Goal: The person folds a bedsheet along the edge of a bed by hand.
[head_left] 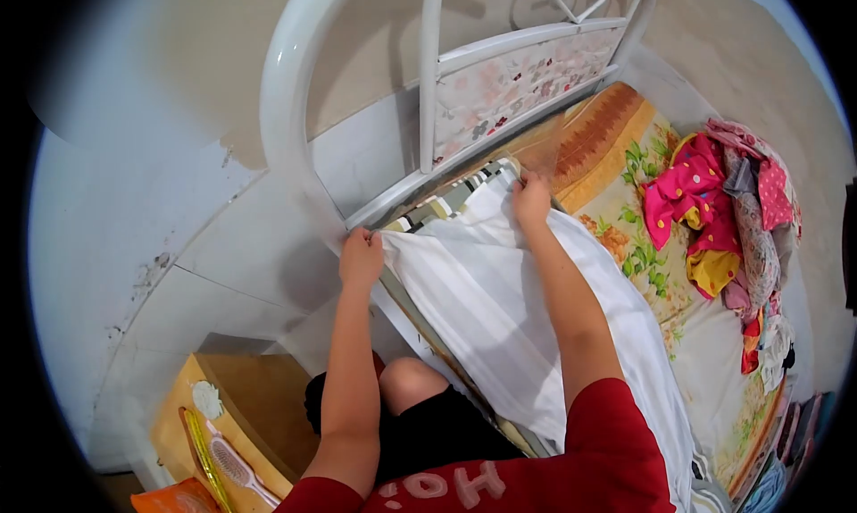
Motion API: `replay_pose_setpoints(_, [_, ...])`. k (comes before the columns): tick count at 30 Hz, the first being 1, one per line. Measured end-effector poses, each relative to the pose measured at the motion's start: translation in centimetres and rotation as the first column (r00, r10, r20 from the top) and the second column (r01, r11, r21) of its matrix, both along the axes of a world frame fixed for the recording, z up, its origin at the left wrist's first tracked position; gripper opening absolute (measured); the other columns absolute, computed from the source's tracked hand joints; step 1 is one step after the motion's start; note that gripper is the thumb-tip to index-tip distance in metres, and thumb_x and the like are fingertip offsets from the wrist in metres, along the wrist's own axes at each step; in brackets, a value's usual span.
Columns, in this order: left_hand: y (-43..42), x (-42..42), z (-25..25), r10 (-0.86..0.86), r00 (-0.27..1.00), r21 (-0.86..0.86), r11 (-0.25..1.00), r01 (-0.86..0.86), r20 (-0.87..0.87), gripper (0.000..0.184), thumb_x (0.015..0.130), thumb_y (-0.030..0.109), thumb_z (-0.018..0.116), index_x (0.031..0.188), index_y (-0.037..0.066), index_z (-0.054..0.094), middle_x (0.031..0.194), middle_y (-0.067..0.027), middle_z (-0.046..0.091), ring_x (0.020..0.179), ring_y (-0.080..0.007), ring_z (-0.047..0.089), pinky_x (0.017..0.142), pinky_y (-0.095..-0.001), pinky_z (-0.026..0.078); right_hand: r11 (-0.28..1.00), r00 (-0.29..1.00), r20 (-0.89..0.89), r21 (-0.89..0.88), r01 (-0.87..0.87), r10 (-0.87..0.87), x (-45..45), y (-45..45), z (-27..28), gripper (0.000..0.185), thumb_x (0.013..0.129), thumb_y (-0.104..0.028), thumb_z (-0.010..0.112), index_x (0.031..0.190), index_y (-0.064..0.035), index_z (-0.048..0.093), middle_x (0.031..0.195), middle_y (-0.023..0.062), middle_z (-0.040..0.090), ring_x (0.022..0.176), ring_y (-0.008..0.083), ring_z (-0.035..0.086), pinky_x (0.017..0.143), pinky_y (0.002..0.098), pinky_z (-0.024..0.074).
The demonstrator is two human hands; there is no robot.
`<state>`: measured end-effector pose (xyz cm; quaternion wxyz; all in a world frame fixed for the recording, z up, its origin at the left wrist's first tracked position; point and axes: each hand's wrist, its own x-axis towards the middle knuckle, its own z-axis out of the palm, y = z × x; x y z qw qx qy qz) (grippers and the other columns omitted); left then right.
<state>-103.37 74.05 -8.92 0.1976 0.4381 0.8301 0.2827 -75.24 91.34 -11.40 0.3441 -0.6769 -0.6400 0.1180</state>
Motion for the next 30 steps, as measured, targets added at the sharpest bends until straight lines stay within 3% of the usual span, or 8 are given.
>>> replay_pose_setpoints(3, [-0.5, -0.3, 1.3, 0.048, 0.986, -0.045, 0.998, -0.041, 0.162, 0.031, 0.086, 0.031, 0.055, 0.097, 0.002, 0.058, 0.089, -0.0167, 0.064, 0.094, -0.0338, 0.060, 0.077, -0.0432, 0.047, 0.997, 0.999, -0.033, 0.074, -0.001, 0.004, -0.1, 0.5, -0.4, 0.026, 0.078, -0.012, 0.066, 0.103, -0.0096, 0.059, 0.102, 0.0160, 0.054, 0.091, 0.0375, 0.058, 0.077, 0.0452, 0.0474])
replay_pose_setpoints(5, [-1.3, 0.7, 3.1, -0.028, 0.955, 0.088, 0.996, 0.003, 0.294, 0.026, 0.089, 0.024, 0.057, 0.091, -0.002, 0.055, 0.069, -0.0089, 0.057, 0.047, -0.0162, 0.059, 0.040, -0.0301, 0.043, 0.983, 0.998, -0.043, 0.181, -0.029, 0.038, -0.6, -0.4, 0.1, 0.024, 0.077, -0.013, 0.066, 0.100, -0.0090, 0.059, 0.102, 0.0154, 0.054, 0.090, 0.0374, 0.058, 0.076, 0.0449, 0.0477])
replay_pose_setpoints(9, [-1.3, 0.9, 1.8, -0.102, 0.940, 0.035, 0.995, 0.095, 0.326, 0.022, 0.089, 0.019, 0.056, 0.094, -0.003, 0.054, 0.066, -0.0083, 0.056, 0.046, -0.0159, 0.058, 0.040, -0.0296, 0.043, 0.981, 0.997, 0.002, 0.180, -0.080, 0.080, -0.7, -0.7, -0.4, 0.019, 0.078, -0.014, 0.066, 0.094, -0.0070, 0.060, 0.102, 0.0156, 0.053, 0.089, 0.0378, 0.058, 0.074, 0.0453, 0.0481])
replay_pose_setpoints(11, [-0.9, 0.2, -0.1, -0.106, 0.983, 0.059, 0.993, 0.098, 0.152, 0.026, 0.086, 0.023, 0.058, 0.100, 0.001, 0.058, 0.090, -0.0188, 0.064, 0.089, -0.0379, 0.061, 0.077, -0.0443, 0.047, 0.990, 0.996, 0.019, 0.113, -0.083, 0.082, -0.5, -0.1, -0.7, 0.018, 0.078, -0.014, 0.065, 0.094, -0.0067, 0.060, 0.102, 0.0162, 0.053, 0.090, 0.0377, 0.058, 0.074, 0.0454, 0.0481])
replay_pose_setpoints(22, [-1.0, 1.4, 2.2, 0.089, 0.992, 0.132, 0.988, -0.076, -0.095, 0.017, 0.085, 0.013, 0.057, 0.098, 0.002, 0.054, 0.095, -0.0209, 0.062, 0.089, -0.0402, 0.060, 0.077, -0.0476, 0.046, 0.920, 0.933, -0.347, 0.387, 0.055, 0.091, -1.6, 5.8, 0.4, 0.008, 0.083, -0.005, 0.055, 0.086, 0.0020, 0.056, 0.080, 0.0199, 0.057, 0.081, 0.0375, 0.054, 0.072, 0.0419, 0.0438])
replay_pose_setpoints(25, [-0.7, 2.0, 2.2, 0.141, 0.980, 0.169, 0.979, -0.117, -0.138, 0.018, 0.084, 0.009, 0.055, 0.101, 0.004, 0.052, 0.094, -0.0211, 0.062, 0.088, -0.0407, 0.060, 0.077, -0.0478, 0.047, 0.893, 0.996, 0.018, 0.442, -0.085, 0.086, -1.8, 7.3, -4.9, 0.029, 0.077, -0.003, 0.057, 0.105, 0.0010, 0.054, 0.105, 0.0253, 0.054, 0.084, 0.0374, 0.057, 0.076, 0.0444, 0.0457])
replay_pose_setpoints(28, [-0.5, 1.9, 1.0, 0.150, 0.973, 0.194, 0.974, -0.116, -0.174, 0.021, 0.083, 0.004, 0.052, 0.104, 0.005, 0.049, 0.095, -0.0211, 0.062, 0.087, -0.0410, 0.060, 0.076, -0.0480, 0.047, 0.956, 0.926, -0.311, 0.262, -0.132, 0.213, -2.5, 3.7, -2.4, 0.053, 0.078, -0.006, 0.058, 0.129, -0.0020, 0.042, 0.130, 0.0306, 0.038, 0.103, 0.0399, 0.054, 0.090, 0.0441, 0.0431])
replay_pose_setpoints(30, [-0.4, 2.3, 1.4, 0.122, 0.970, 0.207, 0.975, -0.078, -0.212, 0.024, 0.082, 0.001, 0.051, 0.106, 0.005, 0.049, 0.097, -0.0209, 0.061, 0.088, -0.0409, 0.060, 0.076, -0.0482, 0.047, 0.934, 0.928, -0.239, 0.285, -0.215, 0.287, -1.5, 2.0, -3.8, 0.062, 0.079, -0.008, 0.059, 0.135, -0.0031, 0.034, 0.137, 0.0315, 0.029, 0.112, 0.0414, 0.049, 0.096, 0.0446, 0.0391])
